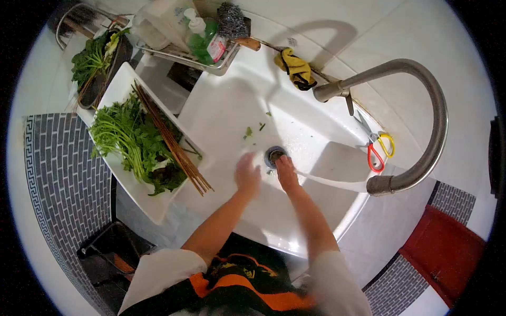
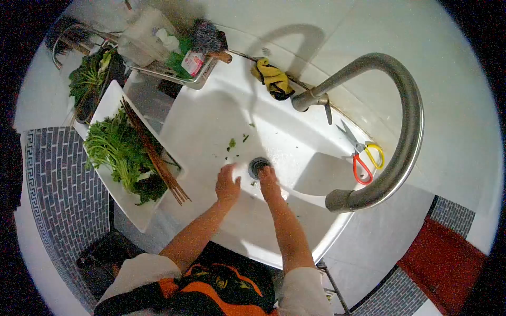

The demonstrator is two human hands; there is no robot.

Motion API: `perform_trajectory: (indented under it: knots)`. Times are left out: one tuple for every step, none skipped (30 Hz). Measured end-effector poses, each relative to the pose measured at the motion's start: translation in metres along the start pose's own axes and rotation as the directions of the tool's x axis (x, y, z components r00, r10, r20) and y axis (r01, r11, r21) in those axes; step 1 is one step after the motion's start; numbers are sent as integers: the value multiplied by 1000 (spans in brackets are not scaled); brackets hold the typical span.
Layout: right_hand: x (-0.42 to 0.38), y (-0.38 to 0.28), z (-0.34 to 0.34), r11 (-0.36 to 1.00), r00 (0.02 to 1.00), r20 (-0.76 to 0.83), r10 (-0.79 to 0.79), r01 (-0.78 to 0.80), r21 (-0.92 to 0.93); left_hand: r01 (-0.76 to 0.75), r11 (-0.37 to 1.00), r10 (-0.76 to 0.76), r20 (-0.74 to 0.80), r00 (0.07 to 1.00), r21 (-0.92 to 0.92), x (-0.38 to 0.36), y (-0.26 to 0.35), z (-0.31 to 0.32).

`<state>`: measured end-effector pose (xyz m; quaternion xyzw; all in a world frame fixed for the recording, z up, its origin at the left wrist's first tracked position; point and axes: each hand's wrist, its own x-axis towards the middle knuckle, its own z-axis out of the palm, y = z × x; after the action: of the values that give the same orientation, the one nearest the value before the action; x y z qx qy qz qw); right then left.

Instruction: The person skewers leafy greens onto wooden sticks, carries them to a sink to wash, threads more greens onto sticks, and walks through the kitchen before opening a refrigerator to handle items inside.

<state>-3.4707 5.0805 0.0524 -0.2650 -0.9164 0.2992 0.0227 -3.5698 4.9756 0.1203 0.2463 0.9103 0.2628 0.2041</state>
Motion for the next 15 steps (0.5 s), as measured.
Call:
perform_trajectory:
  knots:
    - [-1, 6, 5, 995, 997, -6, 74, -73, 72, 1, 1000, -1, -1, 1000, -6, 9, -10, 10]
    - [1, -2, -15, 983, 992, 17, -123, 124, -132, 104, 991, -101, -49, 994, 81, 17, -17, 19]
    - [0, 1, -15, 982, 991, 19, -131, 133, -138, 213, 964, -197, -110, 974, 161, 26, -20, 24]
    - [-7, 4, -11, 975, 981, -71, -181, 169, -146, 219, 964, -202, -116, 972, 153, 35, -20, 23]
    - [-9, 8, -6, 966, 960, -161, -230, 205, -157, 173, 969, -148, -142, 979, 178, 45, -21, 22]
    - [-4, -2, -26, 950, 975, -4, -223, 216, -226, 129, 970, -95, -166, 981, 205, 53, -20, 21]
    - [-2, -6, -27, 946, 972, 0, -234, 228, -229, 138, 970, -103, -176, 979, 199, 60, -18, 20]
    - [-3, -10, -28, 976, 989, -17, -147, 142, -168, 55, 960, -17, -137, 990, 276, 66, -16, 18]
    - [-6, -11, -28, 993, 998, -25, -57, 55, -104, -27, 937, 63, -91, 994, 348, 70, -15, 18]
    - [-5, -11, -28, 996, 993, -77, -93, 91, -25, -12, 938, 51, -103, 993, 346, 74, -24, 28]
    - [-7, -12, -30, 994, 992, -69, -109, 108, -20, -45, 936, 41, 18, 999, 348, 80, -37, 43]
    - [-10, -20, -37, 999, 999, -31, -34, 35, 37, -73, 935, 26, 137, 990, 348, 82, -51, 53]
    - [-10, -28, -39, 995, 1000, 15, 27, -29, 94, -103, 958, 110, -9, 994, 266, 74, -54, 57]
    - [-9, -31, -31, 942, 988, -24, 151, -137, 307, -138, 969, 175, -175, 969, 204, 68, -55, 59]
    - [-6, -48, -40, 890, 973, -80, 217, -164, 426, 247, 964, -246, 18, 969, -102, 69, -46, 51]
